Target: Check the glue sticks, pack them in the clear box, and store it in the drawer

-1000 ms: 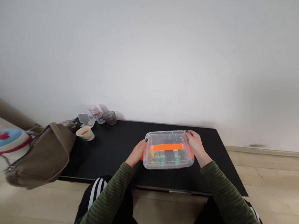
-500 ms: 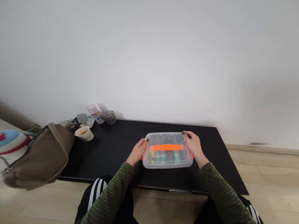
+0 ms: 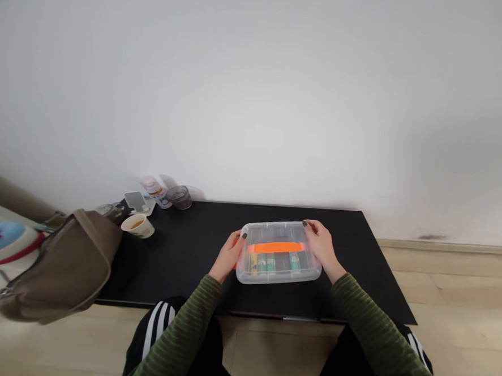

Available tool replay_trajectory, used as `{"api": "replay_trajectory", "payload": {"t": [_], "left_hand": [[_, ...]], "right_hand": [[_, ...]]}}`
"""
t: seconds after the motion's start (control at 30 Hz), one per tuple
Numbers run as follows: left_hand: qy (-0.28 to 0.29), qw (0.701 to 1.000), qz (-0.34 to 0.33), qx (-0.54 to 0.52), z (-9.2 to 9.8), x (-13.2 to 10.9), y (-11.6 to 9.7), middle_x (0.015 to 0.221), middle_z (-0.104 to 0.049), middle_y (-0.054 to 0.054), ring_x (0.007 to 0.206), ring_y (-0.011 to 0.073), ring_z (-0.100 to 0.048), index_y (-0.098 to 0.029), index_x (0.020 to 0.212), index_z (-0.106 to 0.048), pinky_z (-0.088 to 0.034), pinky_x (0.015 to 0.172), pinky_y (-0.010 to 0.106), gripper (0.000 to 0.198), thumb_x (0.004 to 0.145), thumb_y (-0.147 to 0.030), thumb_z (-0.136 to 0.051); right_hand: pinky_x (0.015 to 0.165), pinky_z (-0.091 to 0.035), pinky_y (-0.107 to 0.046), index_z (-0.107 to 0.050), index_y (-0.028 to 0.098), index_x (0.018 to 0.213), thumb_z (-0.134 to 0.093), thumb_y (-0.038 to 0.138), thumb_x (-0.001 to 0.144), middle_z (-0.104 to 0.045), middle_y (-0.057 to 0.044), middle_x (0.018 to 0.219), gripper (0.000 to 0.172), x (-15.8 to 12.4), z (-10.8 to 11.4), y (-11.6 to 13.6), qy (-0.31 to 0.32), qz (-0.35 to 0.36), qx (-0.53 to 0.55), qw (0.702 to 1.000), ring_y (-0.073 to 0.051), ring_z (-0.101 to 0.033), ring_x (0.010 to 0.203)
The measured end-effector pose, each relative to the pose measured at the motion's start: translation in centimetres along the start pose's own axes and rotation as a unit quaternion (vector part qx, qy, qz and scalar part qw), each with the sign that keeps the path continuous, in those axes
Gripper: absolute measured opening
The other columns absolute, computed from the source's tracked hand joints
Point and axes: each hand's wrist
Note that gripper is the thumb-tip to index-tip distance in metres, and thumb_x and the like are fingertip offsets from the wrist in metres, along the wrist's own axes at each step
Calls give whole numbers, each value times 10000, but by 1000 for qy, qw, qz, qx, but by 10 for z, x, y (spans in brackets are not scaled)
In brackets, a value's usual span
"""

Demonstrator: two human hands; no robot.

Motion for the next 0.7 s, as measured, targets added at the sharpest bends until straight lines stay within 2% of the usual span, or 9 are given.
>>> {"api": "replay_trajectory", "payload": {"t": [0.1,0.17,0.23,0.3,0.33,0.47,0.57,0.7], "left_hand": [[-49,992,79,-81,1,-5,-1,1066,-671,95,889,184,-651,-195,1330,-503,-511,776,280,650,794,-519,-680],[-20,978,139,-154,2,-13,-4,1016,-682,118,836,192,-662,-137,1258,-558,-531,723,289,623,779,-511,-696],[44,961,166,-218,3,-23,-6,945,-696,138,803,209,-669,-90,1124,-635,-545,701,307,539,767,-486,-712],[81,951,151,-257,3,-32,-7,928,-703,149,827,221,-675,-72,1056,-662,-550,738,320,482,740,-425,-749],[77,952,135,-264,2,-36,-7,939,-705,146,844,221,-676,-75,1053,-661,-549,759,321,473,723,-396,-766],[-4,973,75,-217,-6,-40,-1,986,-698,100,871,203,-670,-120,1083,-624,-541,787,318,510,670,-370,-788],[-36,980,62,-187,-12,-39,4,1033,-683,89,907,203,-667,-152,1138,-586,-541,806,332,519,708,-399,-739],[-41,984,41,-170,-15,-38,7,1187,-646,111,1040,231,-641,-188,1271,-531,-522,889,361,564,771,-399,-686]], "right_hand": [[925,-513,-413,-673,227,1081,-578,488,826,-711,-85,1097,377,-1,4,-8,-5,-19,26,999,-251,-664,1020],[956,-514,-408,-642,239,1139,-610,470,810,-690,-88,1166,403,-6,10,-17,-19,-39,57,997,-255,-646,1089],[955,-530,-386,-617,252,1171,-651,456,784,-674,-86,1210,438,-17,16,-26,-30,-64,96,993,-257,-629,1135],[920,-557,-379,-620,247,1156,-670,465,771,-682,-88,1199,445,-32,20,-33,-23,-101,135,985,-270,-639,1123],[900,-568,-387,-631,232,1135,-660,482,779,-694,-97,1174,436,-40,20,-35,-1,-121,158,980,-281,-651,1100],[876,-576,-427,-663,171,1087,-565,530,842,-729,-124,1075,446,-67,16,-29,115,-168,251,946,-312,-682,1028],[899,-570,-408,-632,201,1154,-607,480,822,-719,-98,1120,434,-74,13,-23,81,-169,273,944,-303,-667,1073],[1026,-502,-401,-495,299,1353,-675,407,783,-560,-28,1401,607,-76,11,-24,42,-102,241,964,-276,-536,1277]]}}
Point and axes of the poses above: each hand's wrist, its own x-axis towards the middle knuckle, its own z-axis out of the back of the hand, y = z × x
